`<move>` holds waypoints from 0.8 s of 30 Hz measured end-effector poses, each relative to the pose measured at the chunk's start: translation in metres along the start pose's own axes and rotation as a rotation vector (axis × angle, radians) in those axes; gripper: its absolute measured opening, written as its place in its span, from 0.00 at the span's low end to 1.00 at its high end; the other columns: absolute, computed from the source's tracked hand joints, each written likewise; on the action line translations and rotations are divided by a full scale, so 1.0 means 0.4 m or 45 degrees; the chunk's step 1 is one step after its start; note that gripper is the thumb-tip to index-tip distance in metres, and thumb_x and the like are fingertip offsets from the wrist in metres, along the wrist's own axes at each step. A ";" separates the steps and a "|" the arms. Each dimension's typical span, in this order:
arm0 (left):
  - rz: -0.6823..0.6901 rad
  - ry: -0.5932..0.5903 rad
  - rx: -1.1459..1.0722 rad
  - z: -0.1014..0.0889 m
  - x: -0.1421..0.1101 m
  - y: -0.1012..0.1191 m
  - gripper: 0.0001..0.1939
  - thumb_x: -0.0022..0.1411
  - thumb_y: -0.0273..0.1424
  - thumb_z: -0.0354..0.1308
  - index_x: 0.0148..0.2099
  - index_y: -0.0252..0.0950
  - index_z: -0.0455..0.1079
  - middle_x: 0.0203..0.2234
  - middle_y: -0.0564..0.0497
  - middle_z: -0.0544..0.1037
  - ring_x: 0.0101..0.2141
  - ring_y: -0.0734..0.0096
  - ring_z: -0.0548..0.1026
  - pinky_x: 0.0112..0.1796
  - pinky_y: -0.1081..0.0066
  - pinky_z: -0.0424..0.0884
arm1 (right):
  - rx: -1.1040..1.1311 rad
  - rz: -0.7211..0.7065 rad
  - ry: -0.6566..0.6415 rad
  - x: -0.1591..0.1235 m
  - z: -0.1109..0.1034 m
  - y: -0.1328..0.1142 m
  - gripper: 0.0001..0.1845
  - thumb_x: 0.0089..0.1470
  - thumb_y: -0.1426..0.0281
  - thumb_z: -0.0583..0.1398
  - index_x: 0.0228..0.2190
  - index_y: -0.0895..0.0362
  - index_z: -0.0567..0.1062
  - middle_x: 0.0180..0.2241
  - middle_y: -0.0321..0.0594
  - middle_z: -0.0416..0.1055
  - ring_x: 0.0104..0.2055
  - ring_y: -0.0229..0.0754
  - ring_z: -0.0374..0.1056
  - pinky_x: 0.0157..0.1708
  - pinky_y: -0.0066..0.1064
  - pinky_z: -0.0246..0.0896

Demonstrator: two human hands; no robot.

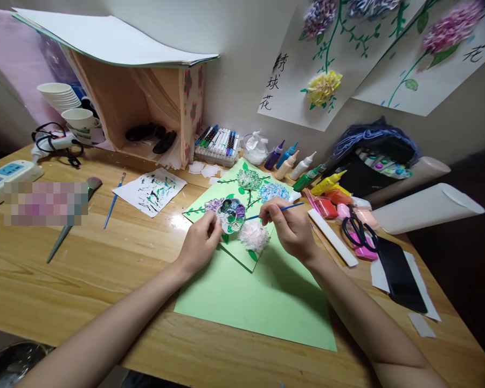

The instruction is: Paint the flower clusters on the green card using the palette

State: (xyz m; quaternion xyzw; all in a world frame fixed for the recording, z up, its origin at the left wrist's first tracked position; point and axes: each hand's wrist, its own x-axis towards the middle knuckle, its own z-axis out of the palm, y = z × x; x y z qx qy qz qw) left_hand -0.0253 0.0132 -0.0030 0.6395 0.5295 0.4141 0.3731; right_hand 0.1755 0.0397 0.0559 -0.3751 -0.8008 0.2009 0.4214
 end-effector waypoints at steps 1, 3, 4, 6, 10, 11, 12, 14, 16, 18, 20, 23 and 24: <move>-0.003 0.003 -0.011 0.000 0.000 0.001 0.13 0.67 0.36 0.46 0.29 0.40 0.57 0.21 0.55 0.70 0.24 0.70 0.72 0.29 0.69 0.65 | 0.012 0.033 -0.014 0.002 -0.004 0.001 0.20 0.64 0.63 0.47 0.25 0.55 0.70 0.21 0.36 0.66 0.25 0.38 0.64 0.28 0.32 0.58; -0.024 0.012 -0.072 0.000 0.001 0.002 0.13 0.67 0.37 0.47 0.29 0.40 0.57 0.21 0.55 0.71 0.24 0.70 0.72 0.29 0.69 0.66 | 0.065 0.102 -0.015 0.006 -0.013 0.004 0.21 0.64 0.61 0.48 0.24 0.55 0.70 0.21 0.36 0.66 0.25 0.37 0.64 0.28 0.32 0.58; -0.041 0.018 -0.118 0.000 0.001 0.001 0.13 0.67 0.37 0.47 0.29 0.40 0.57 0.21 0.55 0.71 0.24 0.70 0.72 0.29 0.69 0.67 | 0.103 0.129 0.008 0.009 -0.017 0.006 0.22 0.64 0.60 0.48 0.24 0.55 0.71 0.22 0.36 0.67 0.25 0.37 0.64 0.28 0.31 0.58; -0.080 0.037 -0.213 0.000 0.003 0.000 0.13 0.66 0.37 0.49 0.28 0.40 0.57 0.21 0.55 0.72 0.23 0.71 0.72 0.28 0.69 0.68 | 0.194 0.161 0.061 0.013 -0.025 0.012 0.22 0.64 0.59 0.49 0.24 0.55 0.71 0.23 0.36 0.68 0.26 0.37 0.64 0.28 0.31 0.59; -0.123 0.076 -0.307 0.001 0.008 -0.005 0.13 0.65 0.37 0.51 0.27 0.40 0.57 0.21 0.55 0.71 0.21 0.71 0.71 0.26 0.70 0.68 | 0.262 0.214 -0.001 0.020 -0.034 0.019 0.23 0.63 0.58 0.50 0.24 0.56 0.73 0.24 0.37 0.69 0.25 0.36 0.65 0.27 0.30 0.60; -0.128 0.078 -0.319 0.001 0.008 -0.006 0.13 0.64 0.37 0.51 0.27 0.40 0.57 0.21 0.55 0.72 0.21 0.72 0.71 0.25 0.70 0.68 | 0.262 0.225 0.007 0.021 -0.035 0.019 0.23 0.62 0.57 0.50 0.24 0.56 0.74 0.24 0.37 0.69 0.25 0.36 0.65 0.27 0.30 0.60; -0.131 0.077 -0.330 0.002 0.009 -0.006 0.13 0.64 0.37 0.51 0.27 0.40 0.58 0.21 0.55 0.72 0.21 0.72 0.71 0.25 0.70 0.68 | 0.267 0.234 0.039 0.022 -0.036 0.019 0.24 0.62 0.57 0.50 0.23 0.57 0.74 0.23 0.37 0.69 0.24 0.35 0.65 0.26 0.30 0.60; -0.130 0.070 -0.339 0.002 0.009 -0.006 0.13 0.65 0.37 0.51 0.27 0.40 0.58 0.21 0.55 0.72 0.21 0.72 0.71 0.25 0.70 0.67 | 0.301 0.242 0.114 0.022 -0.036 0.018 0.24 0.63 0.58 0.50 0.23 0.57 0.74 0.23 0.37 0.69 0.24 0.35 0.65 0.26 0.29 0.60; -0.123 0.062 -0.336 0.003 0.007 -0.006 0.13 0.65 0.36 0.51 0.28 0.40 0.58 0.21 0.55 0.71 0.21 0.72 0.71 0.25 0.71 0.67 | 0.339 0.243 0.076 0.022 -0.036 0.016 0.23 0.63 0.58 0.50 0.24 0.57 0.74 0.23 0.37 0.69 0.23 0.34 0.66 0.25 0.29 0.60; -0.116 0.058 -0.329 0.003 0.005 -0.004 0.13 0.65 0.36 0.51 0.28 0.40 0.58 0.21 0.55 0.71 0.22 0.73 0.71 0.25 0.71 0.68 | 0.344 0.242 -0.030 0.021 -0.037 0.014 0.23 0.63 0.58 0.51 0.24 0.57 0.74 0.23 0.37 0.70 0.23 0.34 0.66 0.24 0.29 0.60; -0.111 0.058 -0.321 0.004 0.004 -0.004 0.13 0.65 0.36 0.50 0.28 0.40 0.58 0.21 0.56 0.71 0.22 0.73 0.71 0.26 0.71 0.68 | 0.336 0.234 -0.032 0.022 -0.044 0.013 0.23 0.62 0.58 0.51 0.23 0.57 0.74 0.21 0.36 0.70 0.22 0.34 0.65 0.24 0.29 0.59; -0.108 0.067 -0.323 0.005 0.004 -0.005 0.13 0.65 0.36 0.51 0.28 0.40 0.58 0.21 0.55 0.71 0.22 0.72 0.71 0.25 0.70 0.68 | 0.356 0.209 0.219 0.026 -0.070 0.015 0.23 0.62 0.57 0.51 0.24 0.56 0.74 0.19 0.35 0.68 0.21 0.35 0.64 0.23 0.30 0.58; -0.109 0.070 -0.330 0.006 0.004 -0.005 0.13 0.65 0.36 0.51 0.28 0.40 0.58 0.21 0.55 0.71 0.22 0.72 0.71 0.25 0.71 0.68 | 0.370 0.203 0.295 0.028 -0.081 0.018 0.22 0.62 0.57 0.52 0.24 0.55 0.74 0.19 0.35 0.68 0.21 0.36 0.64 0.23 0.30 0.57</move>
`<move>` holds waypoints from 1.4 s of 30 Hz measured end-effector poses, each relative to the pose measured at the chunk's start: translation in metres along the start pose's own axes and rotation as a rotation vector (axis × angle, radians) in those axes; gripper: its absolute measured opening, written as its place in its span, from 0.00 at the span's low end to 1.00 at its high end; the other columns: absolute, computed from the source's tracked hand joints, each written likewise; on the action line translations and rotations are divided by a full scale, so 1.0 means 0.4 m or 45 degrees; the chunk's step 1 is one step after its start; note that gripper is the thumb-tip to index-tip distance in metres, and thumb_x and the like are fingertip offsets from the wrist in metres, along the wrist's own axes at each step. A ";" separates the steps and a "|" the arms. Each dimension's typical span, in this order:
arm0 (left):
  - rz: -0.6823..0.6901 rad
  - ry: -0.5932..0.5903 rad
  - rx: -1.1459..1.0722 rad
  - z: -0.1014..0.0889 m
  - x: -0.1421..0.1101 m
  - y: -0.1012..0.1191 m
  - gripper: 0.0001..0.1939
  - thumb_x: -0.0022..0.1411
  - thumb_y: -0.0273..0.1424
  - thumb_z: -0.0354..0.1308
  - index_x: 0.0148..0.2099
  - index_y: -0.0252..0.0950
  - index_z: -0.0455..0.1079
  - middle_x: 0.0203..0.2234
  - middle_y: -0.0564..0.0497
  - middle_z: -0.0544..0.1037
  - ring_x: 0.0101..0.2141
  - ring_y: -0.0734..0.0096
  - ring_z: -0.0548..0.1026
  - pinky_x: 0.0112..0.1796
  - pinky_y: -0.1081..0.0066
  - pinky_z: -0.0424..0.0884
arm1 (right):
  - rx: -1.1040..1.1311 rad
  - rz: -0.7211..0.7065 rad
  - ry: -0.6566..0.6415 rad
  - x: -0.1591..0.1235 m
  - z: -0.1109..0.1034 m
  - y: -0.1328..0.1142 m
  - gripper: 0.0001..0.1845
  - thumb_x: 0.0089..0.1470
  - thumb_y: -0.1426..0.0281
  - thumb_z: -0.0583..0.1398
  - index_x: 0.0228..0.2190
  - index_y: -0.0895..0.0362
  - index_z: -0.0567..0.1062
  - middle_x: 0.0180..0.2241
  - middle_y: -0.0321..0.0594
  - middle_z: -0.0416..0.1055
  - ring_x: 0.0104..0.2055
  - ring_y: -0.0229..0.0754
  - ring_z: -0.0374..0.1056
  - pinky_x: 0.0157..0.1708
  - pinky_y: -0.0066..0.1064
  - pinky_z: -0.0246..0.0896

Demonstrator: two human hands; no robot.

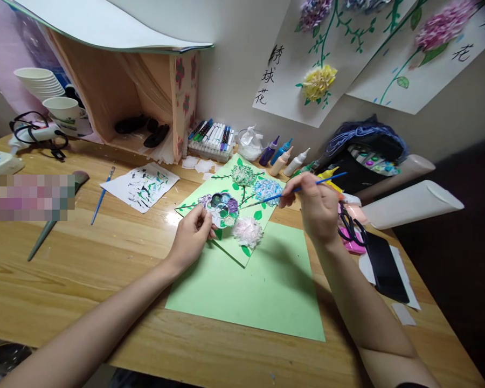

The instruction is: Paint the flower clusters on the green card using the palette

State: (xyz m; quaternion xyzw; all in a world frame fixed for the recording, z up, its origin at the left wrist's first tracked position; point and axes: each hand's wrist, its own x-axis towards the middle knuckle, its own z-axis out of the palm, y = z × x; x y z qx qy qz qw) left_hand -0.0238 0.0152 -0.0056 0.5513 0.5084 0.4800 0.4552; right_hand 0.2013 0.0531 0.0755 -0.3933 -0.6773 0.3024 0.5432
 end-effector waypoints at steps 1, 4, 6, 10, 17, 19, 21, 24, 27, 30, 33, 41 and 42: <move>-0.003 0.001 -0.008 0.000 0.000 0.000 0.13 0.65 0.36 0.51 0.28 0.40 0.59 0.22 0.55 0.71 0.22 0.72 0.71 0.25 0.71 0.68 | 0.018 -0.008 0.042 0.005 -0.011 0.000 0.21 0.61 0.57 0.52 0.25 0.55 0.74 0.19 0.35 0.67 0.21 0.36 0.64 0.23 0.31 0.57; -0.016 0.012 -0.029 0.002 0.001 0.001 0.13 0.65 0.36 0.51 0.28 0.39 0.59 0.21 0.55 0.71 0.21 0.73 0.71 0.25 0.71 0.68 | 0.014 0.013 0.028 0.018 -0.035 0.011 0.22 0.59 0.54 0.54 0.22 0.54 0.72 0.20 0.35 0.66 0.20 0.36 0.63 0.21 0.31 0.55; -0.029 0.028 -0.034 0.002 0.000 0.003 0.13 0.64 0.36 0.51 0.28 0.39 0.59 0.22 0.55 0.71 0.21 0.73 0.71 0.25 0.71 0.68 | -0.024 0.061 -0.018 0.023 -0.038 0.026 0.24 0.58 0.52 0.54 0.19 0.55 0.68 0.19 0.35 0.65 0.20 0.34 0.62 0.20 0.30 0.54; -0.034 0.044 -0.032 0.002 0.001 0.002 0.13 0.64 0.36 0.51 0.28 0.39 0.59 0.22 0.55 0.72 0.22 0.73 0.72 0.25 0.72 0.69 | -0.098 0.145 -0.109 0.026 -0.015 0.067 0.27 0.57 0.50 0.54 0.18 0.56 0.67 0.18 0.33 0.63 0.20 0.32 0.60 0.21 0.28 0.53; -0.010 0.052 -0.043 0.001 0.002 0.002 0.12 0.64 0.36 0.52 0.28 0.39 0.60 0.22 0.55 0.72 0.21 0.74 0.72 0.25 0.73 0.68 | -0.162 0.176 -0.178 0.017 0.012 0.096 0.29 0.59 0.50 0.51 0.18 0.57 0.67 0.18 0.34 0.64 0.21 0.33 0.60 0.23 0.28 0.52; -0.010 0.056 -0.036 0.001 0.002 0.006 0.13 0.64 0.36 0.52 0.28 0.38 0.60 0.22 0.55 0.72 0.21 0.74 0.72 0.25 0.73 0.68 | -0.189 0.179 -0.205 0.016 0.011 0.094 0.30 0.59 0.49 0.50 0.17 0.57 0.67 0.17 0.34 0.63 0.21 0.33 0.59 0.24 0.28 0.52; -0.006 0.062 -0.027 0.000 0.001 0.010 0.13 0.64 0.36 0.52 0.28 0.38 0.60 0.21 0.55 0.72 0.21 0.75 0.72 0.26 0.73 0.68 | -0.201 0.191 -0.196 0.017 0.009 0.093 0.31 0.58 0.48 0.49 0.16 0.57 0.66 0.16 0.34 0.62 0.20 0.33 0.58 0.23 0.29 0.52; 0.003 0.060 -0.026 -0.002 0.000 0.011 0.13 0.64 0.36 0.52 0.28 0.38 0.60 0.21 0.55 0.72 0.22 0.75 0.72 0.26 0.73 0.68 | -0.156 0.198 -0.120 0.017 0.009 0.092 0.31 0.57 0.47 0.49 0.17 0.56 0.66 0.16 0.34 0.62 0.19 0.32 0.59 0.21 0.28 0.51; 0.003 0.060 -0.033 -0.002 0.000 0.011 0.13 0.64 0.36 0.52 0.28 0.38 0.60 0.21 0.55 0.72 0.22 0.74 0.72 0.26 0.73 0.68 | -0.158 0.176 -0.173 0.015 0.007 0.090 0.29 0.58 0.49 0.51 0.17 0.57 0.67 0.18 0.35 0.65 0.20 0.32 0.60 0.22 0.28 0.52; 0.001 0.068 -0.024 -0.001 0.001 0.012 0.12 0.65 0.35 0.51 0.28 0.38 0.60 0.21 0.55 0.72 0.22 0.75 0.72 0.26 0.73 0.68 | -0.209 0.158 -0.234 0.015 0.003 0.084 0.30 0.59 0.51 0.51 0.15 0.57 0.67 0.16 0.34 0.63 0.20 0.32 0.59 0.23 0.28 0.52; 0.002 0.075 -0.022 0.000 0.004 0.015 0.12 0.65 0.34 0.51 0.28 0.38 0.59 0.22 0.55 0.72 0.22 0.75 0.72 0.25 0.73 0.68 | -0.152 0.156 -0.112 0.016 0.001 0.077 0.29 0.58 0.49 0.52 0.16 0.57 0.67 0.16 0.33 0.62 0.18 0.32 0.58 0.20 0.28 0.51; 0.004 0.075 -0.033 -0.002 0.003 0.010 0.12 0.65 0.34 0.51 0.28 0.38 0.60 0.21 0.55 0.72 0.21 0.74 0.71 0.26 0.73 0.68 | -0.238 0.147 -0.249 0.016 -0.006 0.070 0.30 0.60 0.51 0.51 0.15 0.57 0.67 0.16 0.34 0.64 0.19 0.31 0.59 0.22 0.27 0.52; 0.006 0.075 -0.035 -0.002 0.003 0.010 0.12 0.64 0.34 0.51 0.28 0.38 0.60 0.21 0.55 0.72 0.22 0.74 0.71 0.26 0.73 0.68 | -0.227 0.141 -0.208 0.017 -0.007 0.069 0.30 0.59 0.50 0.51 0.16 0.57 0.67 0.15 0.34 0.63 0.19 0.31 0.59 0.21 0.28 0.51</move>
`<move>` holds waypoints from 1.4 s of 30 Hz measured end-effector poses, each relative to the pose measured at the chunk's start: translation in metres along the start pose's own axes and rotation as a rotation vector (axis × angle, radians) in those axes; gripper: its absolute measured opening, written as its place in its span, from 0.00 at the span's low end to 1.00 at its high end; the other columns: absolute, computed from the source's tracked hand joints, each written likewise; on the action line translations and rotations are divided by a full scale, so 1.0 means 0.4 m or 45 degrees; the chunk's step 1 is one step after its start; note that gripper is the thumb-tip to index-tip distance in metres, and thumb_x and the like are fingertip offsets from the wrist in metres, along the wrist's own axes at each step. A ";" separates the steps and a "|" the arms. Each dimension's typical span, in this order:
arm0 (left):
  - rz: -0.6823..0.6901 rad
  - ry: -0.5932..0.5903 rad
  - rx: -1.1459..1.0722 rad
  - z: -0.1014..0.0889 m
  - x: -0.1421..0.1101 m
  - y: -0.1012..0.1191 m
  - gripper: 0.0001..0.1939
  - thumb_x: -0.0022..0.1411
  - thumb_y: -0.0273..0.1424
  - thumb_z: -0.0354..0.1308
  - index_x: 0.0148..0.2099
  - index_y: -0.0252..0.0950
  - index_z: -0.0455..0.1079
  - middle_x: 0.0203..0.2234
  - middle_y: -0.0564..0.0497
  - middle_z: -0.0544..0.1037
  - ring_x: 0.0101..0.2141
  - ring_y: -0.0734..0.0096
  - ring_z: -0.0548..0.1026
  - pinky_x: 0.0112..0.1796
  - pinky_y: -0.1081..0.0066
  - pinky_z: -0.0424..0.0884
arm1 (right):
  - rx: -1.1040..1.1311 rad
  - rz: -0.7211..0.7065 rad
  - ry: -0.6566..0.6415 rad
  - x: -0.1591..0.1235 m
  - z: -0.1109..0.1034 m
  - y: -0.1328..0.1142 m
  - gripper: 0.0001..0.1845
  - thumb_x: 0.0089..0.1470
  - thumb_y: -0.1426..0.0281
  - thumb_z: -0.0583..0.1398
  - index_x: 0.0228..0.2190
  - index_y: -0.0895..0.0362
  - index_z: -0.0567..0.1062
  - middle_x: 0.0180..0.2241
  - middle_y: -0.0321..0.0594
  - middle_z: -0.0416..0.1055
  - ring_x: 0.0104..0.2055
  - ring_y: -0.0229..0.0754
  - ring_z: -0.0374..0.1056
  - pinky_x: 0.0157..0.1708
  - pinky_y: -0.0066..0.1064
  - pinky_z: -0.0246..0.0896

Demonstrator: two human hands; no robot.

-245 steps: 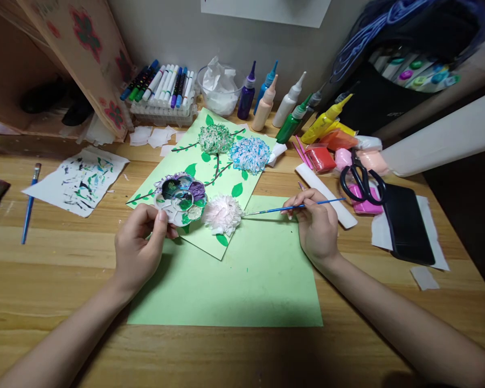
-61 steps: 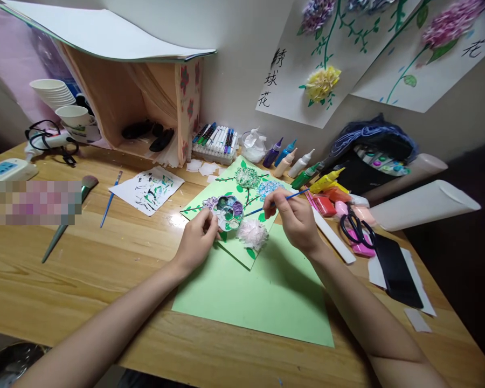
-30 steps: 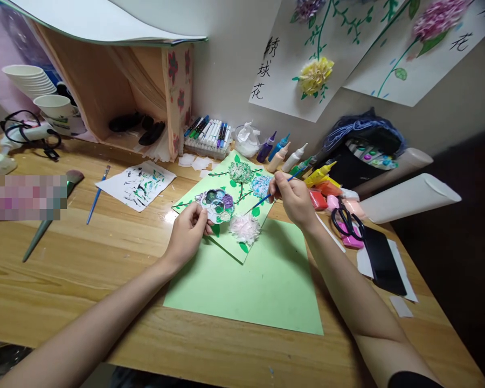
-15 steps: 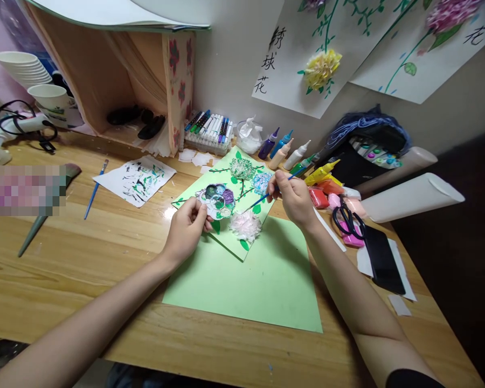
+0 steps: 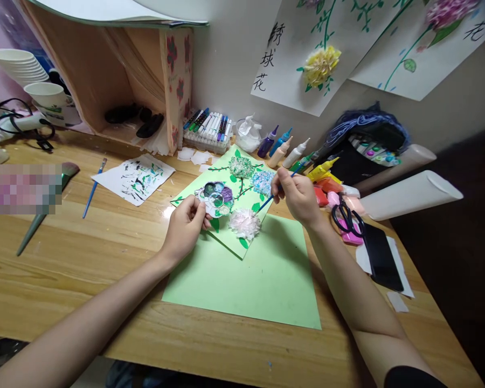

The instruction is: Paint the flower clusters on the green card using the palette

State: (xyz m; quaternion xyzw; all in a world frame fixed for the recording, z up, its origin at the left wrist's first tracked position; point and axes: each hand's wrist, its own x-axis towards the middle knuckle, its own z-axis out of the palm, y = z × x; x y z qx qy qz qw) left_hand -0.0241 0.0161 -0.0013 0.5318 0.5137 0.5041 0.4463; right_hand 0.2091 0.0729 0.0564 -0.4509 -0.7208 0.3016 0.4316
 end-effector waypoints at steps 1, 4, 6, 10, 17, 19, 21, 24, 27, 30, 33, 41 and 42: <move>0.002 -0.001 -0.003 0.000 0.000 0.000 0.12 0.64 0.34 0.51 0.28 0.39 0.60 0.21 0.55 0.72 0.22 0.74 0.72 0.26 0.72 0.68 | 0.030 -0.001 0.040 0.000 -0.001 -0.001 0.29 0.59 0.50 0.51 0.16 0.57 0.67 0.16 0.33 0.63 0.18 0.31 0.59 0.21 0.28 0.51; 0.001 -0.006 -0.008 0.000 -0.001 0.001 0.12 0.64 0.35 0.52 0.28 0.39 0.60 0.22 0.55 0.71 0.22 0.74 0.72 0.26 0.72 0.68 | 0.085 0.008 0.025 0.001 0.001 -0.002 0.28 0.59 0.50 0.51 0.17 0.57 0.69 0.17 0.34 0.65 0.19 0.32 0.60 0.20 0.28 0.52; -0.003 -0.007 -0.010 0.000 -0.002 0.002 0.12 0.64 0.35 0.52 0.28 0.39 0.60 0.22 0.56 0.71 0.22 0.74 0.72 0.26 0.72 0.68 | 0.035 0.004 -0.077 -0.001 0.002 -0.001 0.29 0.59 0.50 0.51 0.17 0.57 0.69 0.17 0.35 0.66 0.20 0.32 0.61 0.21 0.28 0.53; 0.003 0.007 0.009 0.000 -0.002 0.002 0.13 0.64 0.35 0.52 0.28 0.39 0.59 0.21 0.56 0.72 0.22 0.74 0.72 0.26 0.72 0.68 | 0.007 0.000 0.021 -0.004 -0.003 -0.004 0.30 0.59 0.50 0.51 0.15 0.56 0.68 0.15 0.34 0.64 0.18 0.32 0.59 0.20 0.28 0.51; -0.004 -0.007 0.008 0.000 -0.001 0.001 0.12 0.65 0.35 0.52 0.28 0.39 0.60 0.21 0.55 0.71 0.22 0.73 0.72 0.26 0.72 0.68 | -0.010 -0.012 -0.076 -0.006 0.001 -0.009 0.30 0.58 0.49 0.51 0.16 0.56 0.69 0.17 0.36 0.67 0.20 0.34 0.61 0.21 0.29 0.53; -0.004 -0.001 0.005 0.000 -0.002 0.001 0.12 0.64 0.35 0.52 0.28 0.39 0.60 0.21 0.55 0.71 0.22 0.73 0.72 0.26 0.72 0.69 | -0.060 -0.042 -0.045 -0.005 0.000 -0.009 0.30 0.58 0.49 0.51 0.16 0.56 0.69 0.17 0.36 0.66 0.19 0.34 0.60 0.21 0.29 0.53; 0.000 0.004 0.005 0.000 -0.003 0.002 0.13 0.65 0.35 0.52 0.28 0.39 0.60 0.21 0.55 0.71 0.22 0.74 0.72 0.26 0.72 0.69 | -0.017 -0.055 0.097 -0.005 -0.004 -0.013 0.29 0.57 0.48 0.52 0.17 0.56 0.69 0.17 0.35 0.66 0.18 0.33 0.59 0.19 0.29 0.52; -0.002 -0.008 0.002 0.002 -0.004 0.006 0.12 0.65 0.34 0.51 0.28 0.39 0.59 0.21 0.55 0.71 0.21 0.74 0.71 0.25 0.73 0.68 | 0.112 -0.063 0.260 -0.008 -0.007 -0.029 0.27 0.57 0.48 0.52 0.20 0.55 0.69 0.17 0.35 0.65 0.18 0.34 0.60 0.18 0.29 0.51; 0.004 -0.037 0.021 0.003 -0.009 0.009 0.12 0.65 0.34 0.51 0.28 0.39 0.59 0.21 0.56 0.71 0.22 0.74 0.71 0.25 0.72 0.68 | 0.170 -0.093 0.191 -0.018 0.003 -0.045 0.25 0.58 0.49 0.52 0.21 0.54 0.69 0.18 0.35 0.66 0.20 0.35 0.62 0.19 0.29 0.54; 0.060 -0.054 0.097 0.004 -0.015 0.013 0.13 0.66 0.34 0.50 0.28 0.39 0.59 0.21 0.56 0.71 0.22 0.74 0.71 0.27 0.72 0.67 | 0.181 -0.136 0.054 -0.031 0.020 -0.052 0.23 0.61 0.53 0.51 0.23 0.55 0.70 0.20 0.36 0.67 0.21 0.34 0.63 0.21 0.29 0.56; 0.113 -0.072 0.183 0.004 -0.020 0.016 0.12 0.66 0.34 0.50 0.28 0.39 0.59 0.21 0.56 0.70 0.23 0.74 0.71 0.28 0.72 0.66 | 0.141 -0.130 -0.052 -0.039 0.033 -0.053 0.24 0.62 0.55 0.50 0.23 0.56 0.71 0.22 0.37 0.69 0.22 0.34 0.62 0.23 0.28 0.57; 0.179 -0.091 0.299 0.001 -0.025 0.019 0.12 0.67 0.33 0.48 0.29 0.40 0.59 0.21 0.56 0.70 0.23 0.73 0.71 0.28 0.72 0.66 | 0.139 -0.105 -0.079 -0.045 0.040 -0.060 0.24 0.62 0.55 0.49 0.22 0.56 0.71 0.23 0.37 0.68 0.22 0.33 0.61 0.23 0.28 0.56; 0.182 -0.093 0.307 0.001 -0.025 0.020 0.12 0.67 0.33 0.48 0.29 0.40 0.59 0.21 0.56 0.71 0.23 0.73 0.71 0.29 0.72 0.66 | 0.138 -0.097 -0.073 -0.044 0.039 -0.060 0.25 0.62 0.55 0.50 0.22 0.56 0.71 0.22 0.37 0.68 0.22 0.34 0.61 0.23 0.28 0.56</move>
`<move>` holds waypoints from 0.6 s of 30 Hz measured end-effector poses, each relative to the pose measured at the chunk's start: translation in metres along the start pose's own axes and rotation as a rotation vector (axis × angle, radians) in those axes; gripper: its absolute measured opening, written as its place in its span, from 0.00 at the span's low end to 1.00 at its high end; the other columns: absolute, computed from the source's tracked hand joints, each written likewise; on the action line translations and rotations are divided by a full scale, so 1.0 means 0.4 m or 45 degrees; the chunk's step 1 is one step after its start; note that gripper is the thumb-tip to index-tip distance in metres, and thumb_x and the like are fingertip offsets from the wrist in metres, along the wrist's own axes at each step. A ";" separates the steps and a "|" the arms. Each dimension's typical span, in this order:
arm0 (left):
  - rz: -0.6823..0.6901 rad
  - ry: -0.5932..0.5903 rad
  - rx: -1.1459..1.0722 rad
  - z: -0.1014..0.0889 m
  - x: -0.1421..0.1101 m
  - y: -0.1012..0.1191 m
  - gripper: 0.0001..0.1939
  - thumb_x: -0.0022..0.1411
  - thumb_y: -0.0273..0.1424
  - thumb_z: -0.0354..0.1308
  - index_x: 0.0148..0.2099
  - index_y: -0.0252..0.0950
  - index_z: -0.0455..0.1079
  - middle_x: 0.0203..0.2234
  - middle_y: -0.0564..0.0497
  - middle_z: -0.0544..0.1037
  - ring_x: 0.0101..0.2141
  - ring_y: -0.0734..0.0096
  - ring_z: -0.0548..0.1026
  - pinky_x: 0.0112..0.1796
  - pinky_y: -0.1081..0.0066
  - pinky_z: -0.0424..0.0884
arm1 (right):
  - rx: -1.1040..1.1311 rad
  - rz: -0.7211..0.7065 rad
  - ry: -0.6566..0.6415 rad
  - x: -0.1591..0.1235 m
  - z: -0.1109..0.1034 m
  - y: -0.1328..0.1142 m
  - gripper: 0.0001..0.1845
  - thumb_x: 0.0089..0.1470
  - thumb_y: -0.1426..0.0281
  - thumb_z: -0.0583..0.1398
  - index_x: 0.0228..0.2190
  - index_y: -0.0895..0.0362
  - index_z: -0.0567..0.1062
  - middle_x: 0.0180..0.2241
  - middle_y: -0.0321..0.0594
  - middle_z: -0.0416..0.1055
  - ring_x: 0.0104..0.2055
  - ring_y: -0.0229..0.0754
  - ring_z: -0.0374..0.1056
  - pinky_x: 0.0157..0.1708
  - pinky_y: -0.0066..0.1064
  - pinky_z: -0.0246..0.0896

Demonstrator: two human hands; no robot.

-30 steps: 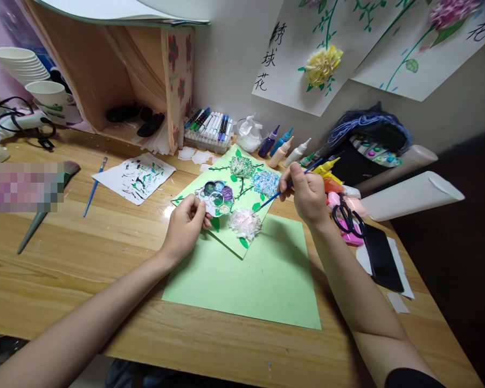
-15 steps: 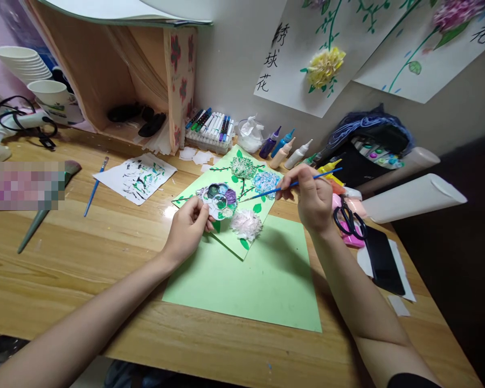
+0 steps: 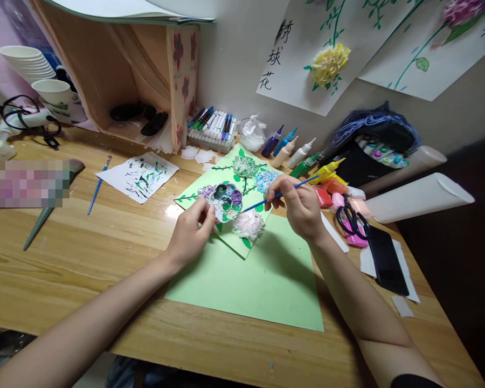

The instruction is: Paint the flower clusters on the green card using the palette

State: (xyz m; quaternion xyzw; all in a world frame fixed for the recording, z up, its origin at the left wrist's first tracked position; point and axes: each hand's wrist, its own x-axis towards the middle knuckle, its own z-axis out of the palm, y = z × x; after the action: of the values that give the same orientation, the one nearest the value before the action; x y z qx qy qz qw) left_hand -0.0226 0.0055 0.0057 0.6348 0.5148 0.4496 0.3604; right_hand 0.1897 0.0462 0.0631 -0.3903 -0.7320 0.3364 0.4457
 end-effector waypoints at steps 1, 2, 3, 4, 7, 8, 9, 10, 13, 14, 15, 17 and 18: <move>0.001 -0.001 0.006 0.000 0.000 0.000 0.12 0.67 0.33 0.48 0.29 0.40 0.59 0.20 0.56 0.71 0.23 0.73 0.71 0.29 0.72 0.66 | -0.002 0.007 0.014 0.001 -0.003 -0.001 0.25 0.61 0.54 0.50 0.22 0.56 0.71 0.22 0.37 0.68 0.22 0.34 0.62 0.22 0.28 0.56; 0.003 -0.001 0.012 -0.001 0.000 0.000 0.12 0.67 0.33 0.48 0.29 0.40 0.59 0.20 0.56 0.71 0.23 0.72 0.71 0.29 0.72 0.66 | -0.003 0.013 0.043 0.003 -0.006 -0.001 0.25 0.61 0.53 0.50 0.22 0.56 0.70 0.22 0.37 0.68 0.22 0.34 0.62 0.22 0.29 0.56; 0.005 -0.001 0.018 -0.001 0.000 0.000 0.12 0.67 0.33 0.48 0.28 0.40 0.59 0.20 0.56 0.71 0.23 0.72 0.71 0.29 0.72 0.66 | -0.003 0.016 0.094 0.006 -0.011 -0.002 0.25 0.60 0.52 0.51 0.21 0.56 0.70 0.21 0.37 0.68 0.21 0.34 0.62 0.21 0.29 0.55; 0.009 0.001 0.023 -0.001 0.000 0.000 0.13 0.67 0.33 0.48 0.28 0.40 0.59 0.20 0.56 0.71 0.23 0.72 0.71 0.29 0.72 0.66 | -0.002 0.015 0.161 0.009 -0.017 -0.002 0.25 0.59 0.51 0.51 0.21 0.55 0.70 0.20 0.37 0.67 0.20 0.34 0.62 0.20 0.29 0.55; 0.024 0.004 0.047 -0.001 0.000 -0.002 0.13 0.67 0.33 0.48 0.28 0.39 0.58 0.20 0.56 0.70 0.23 0.73 0.71 0.29 0.72 0.66 | -0.030 0.017 0.325 0.019 -0.036 0.002 0.26 0.58 0.49 0.52 0.19 0.55 0.69 0.18 0.35 0.64 0.17 0.33 0.60 0.17 0.29 0.51; 0.029 0.001 0.053 -0.001 0.000 -0.003 0.13 0.67 0.33 0.48 0.28 0.39 0.58 0.21 0.56 0.70 0.23 0.73 0.71 0.29 0.72 0.65 | -0.047 0.018 0.331 0.021 -0.040 0.005 0.27 0.57 0.49 0.52 0.19 0.55 0.68 0.18 0.35 0.64 0.17 0.32 0.59 0.17 0.29 0.50; 0.032 -0.003 0.057 -0.001 0.000 -0.003 0.12 0.67 0.33 0.48 0.28 0.39 0.58 0.21 0.56 0.70 0.24 0.73 0.71 0.29 0.72 0.65 | -0.065 0.015 0.316 0.023 -0.042 0.009 0.27 0.57 0.49 0.52 0.18 0.55 0.68 0.18 0.34 0.64 0.16 0.32 0.59 0.17 0.29 0.50; 0.033 -0.005 0.059 -0.001 0.001 -0.003 0.12 0.67 0.33 0.48 0.29 0.39 0.58 0.21 0.56 0.70 0.24 0.73 0.72 0.29 0.72 0.65 | -0.084 0.017 0.278 0.023 -0.042 0.013 0.27 0.58 0.49 0.52 0.18 0.55 0.69 0.18 0.35 0.64 0.16 0.32 0.59 0.17 0.29 0.50; 0.029 0.002 0.071 -0.001 0.002 -0.003 0.12 0.67 0.33 0.48 0.29 0.39 0.58 0.21 0.56 0.70 0.24 0.73 0.71 0.29 0.72 0.65 | -0.146 0.035 0.137 0.021 -0.035 0.028 0.27 0.60 0.51 0.51 0.18 0.56 0.68 0.18 0.35 0.65 0.18 0.33 0.60 0.19 0.29 0.53; 0.028 0.009 0.078 -0.001 0.003 -0.002 0.12 0.67 0.33 0.48 0.29 0.39 0.58 0.21 0.56 0.70 0.24 0.73 0.72 0.29 0.72 0.66 | -0.170 0.045 0.096 0.020 -0.031 0.032 0.27 0.60 0.52 0.51 0.18 0.56 0.68 0.18 0.35 0.65 0.19 0.33 0.61 0.20 0.29 0.54; 0.029 0.016 0.084 -0.001 0.003 -0.002 0.12 0.67 0.33 0.48 0.29 0.39 0.58 0.21 0.56 0.70 0.24 0.73 0.72 0.29 0.72 0.66 | -0.190 0.051 0.067 0.019 -0.027 0.035 0.27 0.60 0.52 0.51 0.18 0.56 0.68 0.17 0.35 0.65 0.20 0.34 0.61 0.21 0.29 0.54; 0.033 0.020 0.089 -0.001 0.003 -0.002 0.12 0.67 0.33 0.48 0.29 0.39 0.59 0.22 0.56 0.70 0.24 0.73 0.72 0.29 0.73 0.66 | -0.215 0.051 0.044 0.018 -0.022 0.041 0.27 0.61 0.53 0.50 0.18 0.56 0.68 0.18 0.36 0.65 0.20 0.34 0.62 0.21 0.30 0.54; 0.036 0.018 0.089 -0.001 0.003 -0.002 0.12 0.67 0.33 0.48 0.29 0.39 0.59 0.22 0.56 0.70 0.24 0.73 0.72 0.29 0.73 0.66 | -0.221 0.049 0.039 0.018 -0.020 0.042 0.27 0.61 0.53 0.50 0.18 0.56 0.68 0.18 0.36 0.65 0.21 0.35 0.62 0.22 0.30 0.54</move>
State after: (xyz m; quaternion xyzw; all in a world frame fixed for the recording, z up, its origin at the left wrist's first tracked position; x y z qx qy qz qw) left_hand -0.0232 0.0069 0.0053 0.6510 0.5237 0.4410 0.3280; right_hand 0.1996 0.0614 0.0546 -0.4465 -0.7438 0.2745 0.4147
